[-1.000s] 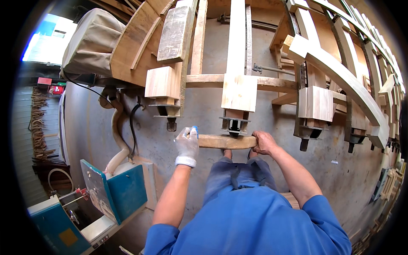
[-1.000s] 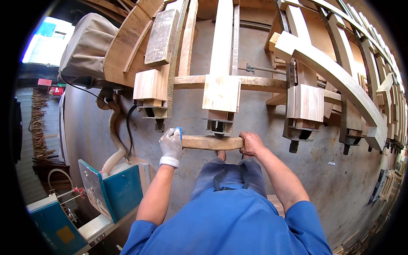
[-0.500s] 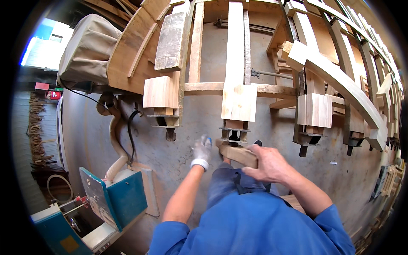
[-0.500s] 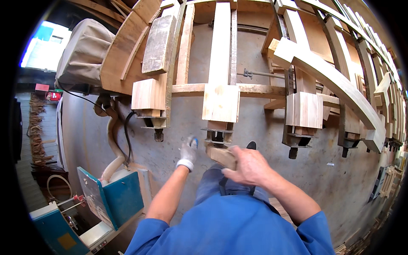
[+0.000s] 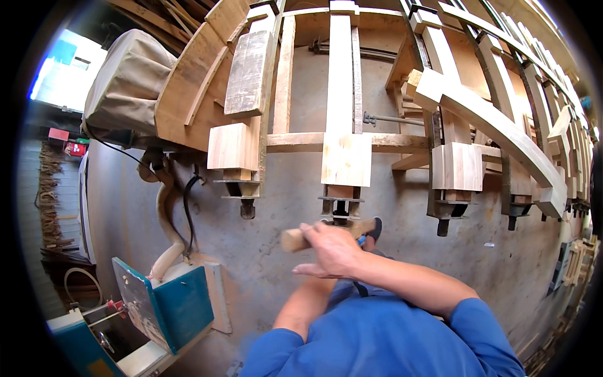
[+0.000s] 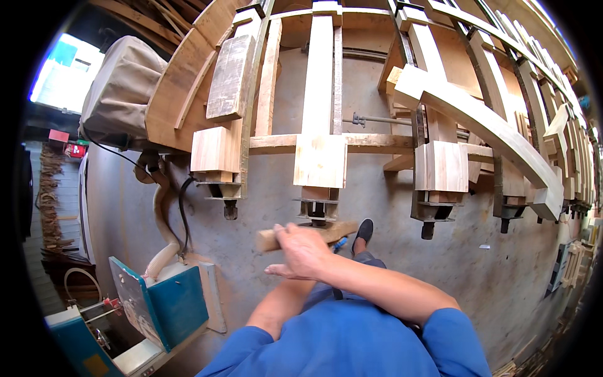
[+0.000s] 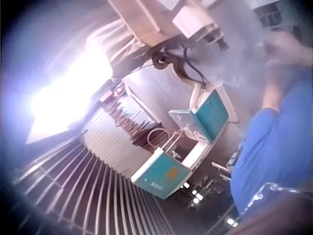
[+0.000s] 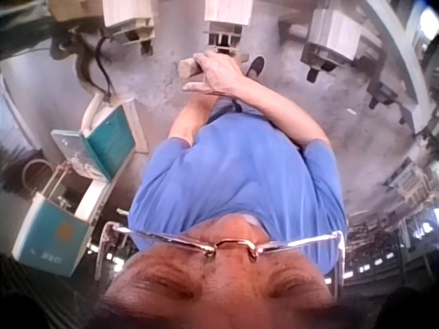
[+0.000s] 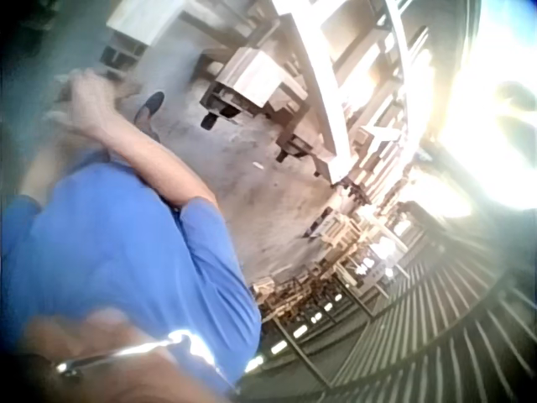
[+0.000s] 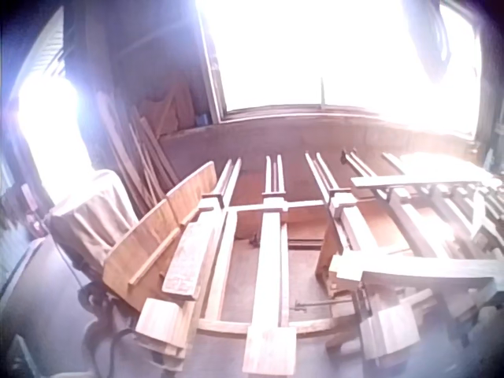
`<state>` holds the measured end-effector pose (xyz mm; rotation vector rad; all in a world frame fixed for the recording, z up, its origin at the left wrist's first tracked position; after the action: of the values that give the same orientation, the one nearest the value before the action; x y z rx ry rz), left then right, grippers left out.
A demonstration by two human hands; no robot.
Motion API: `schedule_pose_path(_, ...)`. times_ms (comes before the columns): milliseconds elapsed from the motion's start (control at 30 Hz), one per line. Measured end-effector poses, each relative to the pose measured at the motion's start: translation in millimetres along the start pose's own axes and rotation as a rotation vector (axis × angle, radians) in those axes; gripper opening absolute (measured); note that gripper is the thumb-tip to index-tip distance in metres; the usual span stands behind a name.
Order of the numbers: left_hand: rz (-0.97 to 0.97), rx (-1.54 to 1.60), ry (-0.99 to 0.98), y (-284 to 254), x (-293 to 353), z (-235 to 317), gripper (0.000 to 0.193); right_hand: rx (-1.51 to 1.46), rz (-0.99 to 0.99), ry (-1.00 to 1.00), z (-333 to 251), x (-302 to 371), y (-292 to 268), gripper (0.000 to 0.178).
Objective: The person uses a nail gun to fasten small wooden blocks on a workbench. They then walk to a drying rack to retrieve larger wooden pieces, which they carry back to the workbench. The person applies glue to the blocks and continues assembling the wooden components.
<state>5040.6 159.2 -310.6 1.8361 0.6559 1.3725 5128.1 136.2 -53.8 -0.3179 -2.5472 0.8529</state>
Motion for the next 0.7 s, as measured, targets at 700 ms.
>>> schedule_pose_path(700,0.547,-0.476,0.979,-38,134,160,0.045,-0.251,0.643,0.217,120,146,-134,0.026)
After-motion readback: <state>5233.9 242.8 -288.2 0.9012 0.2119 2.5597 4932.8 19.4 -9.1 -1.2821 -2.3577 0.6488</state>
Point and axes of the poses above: each hand's wrist, its own x-axis away from the middle knuckle, its own y-axis out of the palm, z = x × y, the point moved 9 cm from there along -x, towards the middle knuckle, and after that the axes turned 2 degrees about x, right-handed, at the moved point
